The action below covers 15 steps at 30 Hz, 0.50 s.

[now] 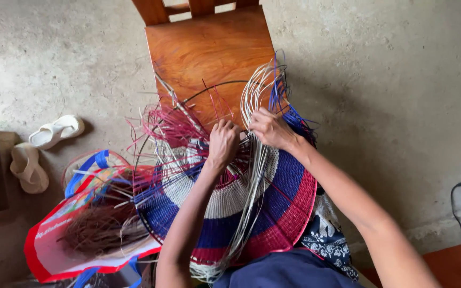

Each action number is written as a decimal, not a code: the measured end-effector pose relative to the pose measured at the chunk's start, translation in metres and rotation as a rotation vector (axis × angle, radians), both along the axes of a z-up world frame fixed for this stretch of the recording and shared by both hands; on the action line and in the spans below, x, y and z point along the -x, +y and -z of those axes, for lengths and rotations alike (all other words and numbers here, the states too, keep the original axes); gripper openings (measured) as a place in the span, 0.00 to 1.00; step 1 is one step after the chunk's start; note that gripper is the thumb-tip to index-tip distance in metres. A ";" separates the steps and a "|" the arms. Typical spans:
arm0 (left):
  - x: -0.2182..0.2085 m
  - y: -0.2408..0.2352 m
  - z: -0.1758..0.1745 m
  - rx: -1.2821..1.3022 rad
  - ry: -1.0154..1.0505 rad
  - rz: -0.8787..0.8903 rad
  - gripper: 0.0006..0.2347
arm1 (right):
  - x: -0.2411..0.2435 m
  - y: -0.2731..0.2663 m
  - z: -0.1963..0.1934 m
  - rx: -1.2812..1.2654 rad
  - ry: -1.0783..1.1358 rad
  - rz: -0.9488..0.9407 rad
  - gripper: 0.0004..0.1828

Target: Weave colored strands through a circular frame to create a patterned object

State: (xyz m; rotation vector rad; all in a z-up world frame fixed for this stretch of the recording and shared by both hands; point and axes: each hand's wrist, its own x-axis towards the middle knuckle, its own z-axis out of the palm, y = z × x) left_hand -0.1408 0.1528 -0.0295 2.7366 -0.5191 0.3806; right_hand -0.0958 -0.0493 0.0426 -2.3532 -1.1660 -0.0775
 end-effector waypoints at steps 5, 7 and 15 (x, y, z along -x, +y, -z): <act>0.017 0.010 -0.043 0.142 -0.062 0.152 0.01 | 0.006 -0.010 -0.003 0.003 -0.010 -0.026 0.05; 0.023 0.012 -0.046 0.325 -0.029 0.136 0.04 | 0.004 -0.015 -0.007 -0.076 0.108 -0.010 0.03; 0.030 0.008 -0.088 0.675 0.288 0.191 0.11 | -0.030 -0.006 -0.023 0.269 0.763 0.305 0.13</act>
